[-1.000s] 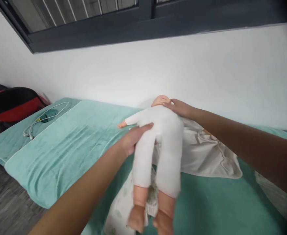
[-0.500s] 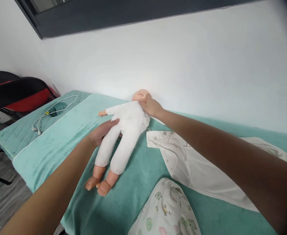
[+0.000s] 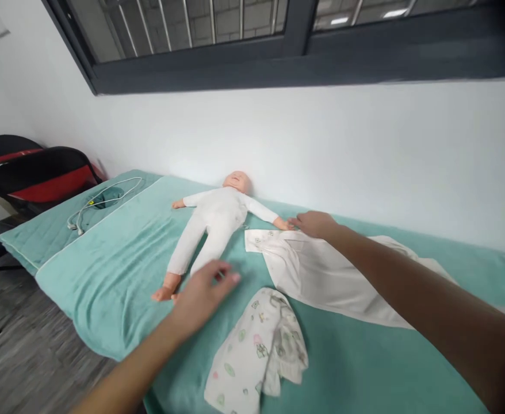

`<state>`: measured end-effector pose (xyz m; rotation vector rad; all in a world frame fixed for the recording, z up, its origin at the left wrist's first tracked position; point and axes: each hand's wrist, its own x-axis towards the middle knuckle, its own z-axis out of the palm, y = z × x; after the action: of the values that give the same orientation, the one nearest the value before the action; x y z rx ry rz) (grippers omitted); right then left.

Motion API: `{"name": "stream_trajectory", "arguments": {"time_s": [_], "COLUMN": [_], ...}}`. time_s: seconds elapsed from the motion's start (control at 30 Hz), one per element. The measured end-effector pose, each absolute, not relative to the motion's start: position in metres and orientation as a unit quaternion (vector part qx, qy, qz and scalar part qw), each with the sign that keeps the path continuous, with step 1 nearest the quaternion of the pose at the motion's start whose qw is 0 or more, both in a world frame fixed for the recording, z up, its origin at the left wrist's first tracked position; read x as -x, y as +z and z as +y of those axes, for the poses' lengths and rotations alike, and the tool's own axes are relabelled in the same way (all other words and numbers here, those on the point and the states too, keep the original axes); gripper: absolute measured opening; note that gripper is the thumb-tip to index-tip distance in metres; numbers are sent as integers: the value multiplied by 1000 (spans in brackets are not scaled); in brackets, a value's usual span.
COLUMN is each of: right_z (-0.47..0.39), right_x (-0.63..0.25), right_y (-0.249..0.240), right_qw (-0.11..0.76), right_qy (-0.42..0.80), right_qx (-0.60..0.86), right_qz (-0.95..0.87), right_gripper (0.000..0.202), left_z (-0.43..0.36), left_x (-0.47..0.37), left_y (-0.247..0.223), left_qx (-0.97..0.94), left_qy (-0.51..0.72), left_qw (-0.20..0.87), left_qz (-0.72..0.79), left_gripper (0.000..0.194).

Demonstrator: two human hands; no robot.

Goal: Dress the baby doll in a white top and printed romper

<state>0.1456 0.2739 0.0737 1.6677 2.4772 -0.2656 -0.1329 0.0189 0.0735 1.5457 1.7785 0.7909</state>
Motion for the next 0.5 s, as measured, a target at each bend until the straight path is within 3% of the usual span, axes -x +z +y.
{"name": "stream_trajectory", "arguments": {"time_s": [0.07, 0.2, 0.3, 0.5], "right_z": [250, 194, 144, 39], "right_x": [-173, -196, -198, -219], "right_y": [75, 88, 112, 179], "right_qw": [97, 114, 106, 63], "right_qy": [-93, -78, -57, 52], "right_qx": [-541, -484, -428, -290], "right_qz": [830, 864, 896, 953], "right_gripper": [58, 37, 27, 22], "left_z": [-7, -27, -26, -10], "left_x": [106, 65, 38, -14], "left_y": [67, 69, 88, 122], "left_qx": [-641, -725, -805, -895], "left_qy": [214, 178, 212, 193], "left_qw": [392, 380, 274, -3], "left_qz": [624, 547, 481, 403], "left_gripper": [34, 28, 17, 14]}}
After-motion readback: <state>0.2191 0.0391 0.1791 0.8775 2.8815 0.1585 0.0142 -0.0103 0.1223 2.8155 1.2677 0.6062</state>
